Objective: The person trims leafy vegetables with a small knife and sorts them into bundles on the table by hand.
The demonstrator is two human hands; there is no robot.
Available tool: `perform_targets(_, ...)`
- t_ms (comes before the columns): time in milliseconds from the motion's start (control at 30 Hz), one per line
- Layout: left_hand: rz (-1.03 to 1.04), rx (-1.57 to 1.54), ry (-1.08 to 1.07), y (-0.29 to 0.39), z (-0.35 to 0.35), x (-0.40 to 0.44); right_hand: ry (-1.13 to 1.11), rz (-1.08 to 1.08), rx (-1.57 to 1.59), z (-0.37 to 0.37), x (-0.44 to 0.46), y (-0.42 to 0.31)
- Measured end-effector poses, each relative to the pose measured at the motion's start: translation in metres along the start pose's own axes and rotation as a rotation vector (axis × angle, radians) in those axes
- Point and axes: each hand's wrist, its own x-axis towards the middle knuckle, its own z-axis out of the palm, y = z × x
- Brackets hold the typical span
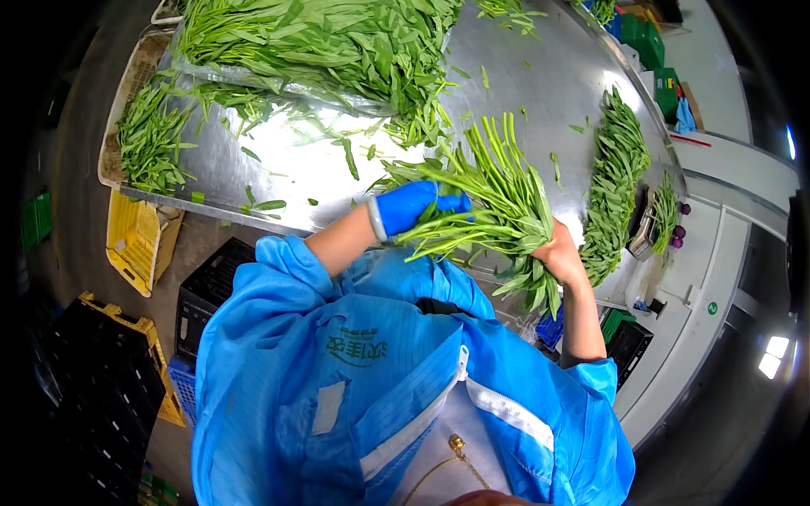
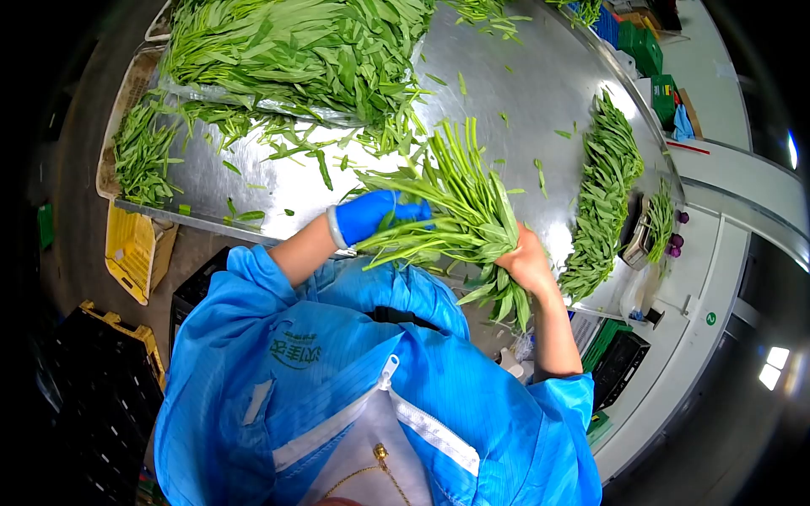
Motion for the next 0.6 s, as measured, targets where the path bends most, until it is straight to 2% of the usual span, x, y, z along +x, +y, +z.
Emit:
perform_targets(33, -0.01, -0.215, 0.136, 0.001, -0.002, -0.008, -0.025, 0.044, 0.046, -0.003, -0.002, 0.009)
perform_targets(100, 0.036, -0.682, -0.034, 0.014, -0.015, -0.02, -0.071, 0.129, 0.14, -0.009, -0.005, 0.024)
perform_targets(167, 0.139, -0.662, 0.47, 0.037, -0.007, -0.028, -0.06, 0.182, 0.201, -0.004, -0.011, 0.025)
perform_targets(233, 0.4, -0.723, -0.145, 0.032, -0.07, -0.036, -0.061, 0.263, 0.323, 0.0, -0.019, 0.021)
perform_targets(300, 0.391, -0.805, 0.045, 0.048, -0.084, -0.054, -0.059, 0.345, 0.37, 0.002, -0.026, 0.031)
perform_targets(333, 0.427, -0.79, 0.027, 0.05, -0.092, -0.059, -0.065, 0.371, 0.396, 0.002, -0.027, 0.035)
perform_targets(367, 0.414, -0.731, 0.237, 0.049, -0.098, -0.066, -0.072, 0.395, 0.421, 0.002, -0.028, 0.038)
perform_targets(433, 0.399, -0.372, 0.557, 0.05, -0.094, -0.071, -0.033, 0.393, 0.448, 0.007, -0.033, 0.03)
perform_targets(533, 0.221, 0.044, 0.594, 0.025, -0.086, -0.067, 0.014, 0.409, 0.492, 0.014, -0.038, 0.024)
perform_targets(567, 0.186, 0.122, 0.485, 0.013, -0.077, -0.064, 0.015, 0.422, 0.505, 0.016, -0.039, 0.026)
perform_targets(600, 0.127, 0.297, 0.478, 0.018, -0.038, -0.055, 0.016, 0.433, 0.518, 0.019, -0.037, 0.028)
